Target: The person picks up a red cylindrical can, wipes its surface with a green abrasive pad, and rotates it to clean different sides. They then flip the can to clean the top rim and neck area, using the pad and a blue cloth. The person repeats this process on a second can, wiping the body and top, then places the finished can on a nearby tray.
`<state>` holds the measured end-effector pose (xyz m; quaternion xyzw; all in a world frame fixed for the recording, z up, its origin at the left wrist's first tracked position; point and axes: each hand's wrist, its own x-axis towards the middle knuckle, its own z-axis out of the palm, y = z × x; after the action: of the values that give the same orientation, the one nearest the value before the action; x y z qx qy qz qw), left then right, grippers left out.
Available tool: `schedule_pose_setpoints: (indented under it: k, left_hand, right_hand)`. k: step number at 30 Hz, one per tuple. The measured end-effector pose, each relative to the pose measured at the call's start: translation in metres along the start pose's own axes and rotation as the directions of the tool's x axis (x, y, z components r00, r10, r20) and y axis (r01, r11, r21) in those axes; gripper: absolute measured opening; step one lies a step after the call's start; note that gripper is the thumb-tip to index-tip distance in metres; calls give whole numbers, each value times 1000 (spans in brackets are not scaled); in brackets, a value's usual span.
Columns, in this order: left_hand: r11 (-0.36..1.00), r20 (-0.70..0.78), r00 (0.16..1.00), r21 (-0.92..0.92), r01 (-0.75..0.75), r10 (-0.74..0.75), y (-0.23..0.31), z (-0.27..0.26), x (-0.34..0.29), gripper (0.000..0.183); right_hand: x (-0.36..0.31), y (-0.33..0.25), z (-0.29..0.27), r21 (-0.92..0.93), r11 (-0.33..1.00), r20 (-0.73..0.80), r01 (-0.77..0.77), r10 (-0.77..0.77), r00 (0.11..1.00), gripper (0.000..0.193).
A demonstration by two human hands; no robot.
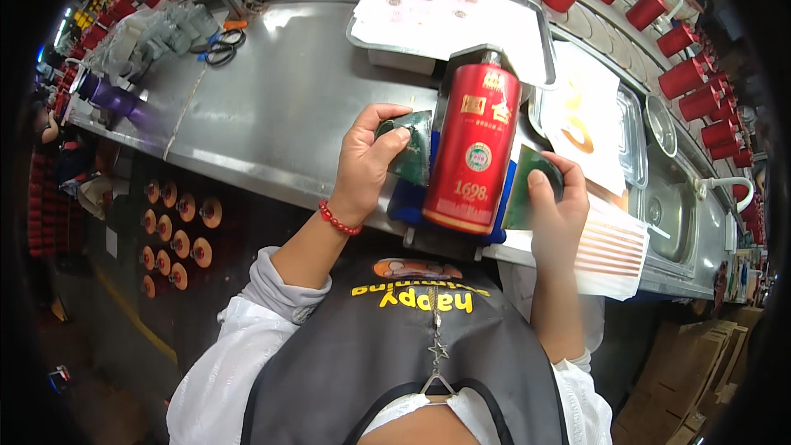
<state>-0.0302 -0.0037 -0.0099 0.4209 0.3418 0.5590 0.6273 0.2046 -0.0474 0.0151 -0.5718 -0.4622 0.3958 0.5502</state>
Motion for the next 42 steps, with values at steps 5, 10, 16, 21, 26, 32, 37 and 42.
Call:
schedule_pose_setpoints:
  k: [5, 10, 16, 21, 26, 32, 37, 42]
  left_hand:
    - [976, 133, 985, 174, -133, 110, 1, 31, 40, 27]
    - [998, 79, 996, -40, -42, 45, -21, 16, 44, 27]
    - [975, 41, 998, -217, 49, -42, -27, -6, 41, 26]
    - [985, -9, 997, 154, 74, -74, -31, -28, 45, 30]
    - [209, 214, 958, 945, -253, 193, -7, -34, 23, 53]
    - [333, 377, 923, 863, -380, 78, -13, -6, -37, 94]
    - [133, 444, 865, 866, -481, 235, -10, 7, -32, 87]
    - [9, 459, 843, 877, -480, 280, 5, 20, -37, 86]
  right_hand:
    - [40, -22, 32, -112, 979, 138, 173, -157, 978, 24]
    - [41, 7, 24, 87, 996, 126, -19, 8, 992, 26]
    - [64, 13, 3, -163, 981, 6, 107, -108, 994, 27]
    - [115, -62, 34, -344, 843, 637, 413, -113, 763, 25]
    - [157, -55, 24, -552, 459, 489, 696, -499, 716, 21]
    - [54, -42, 5, -127, 505, 823, 854, -427, 375, 24]
    - [100, -44, 14, -221, 923, 506, 317, -169, 846, 18]
    - [89, -65, 25, -163, 628, 787, 761, -382, 484, 14]
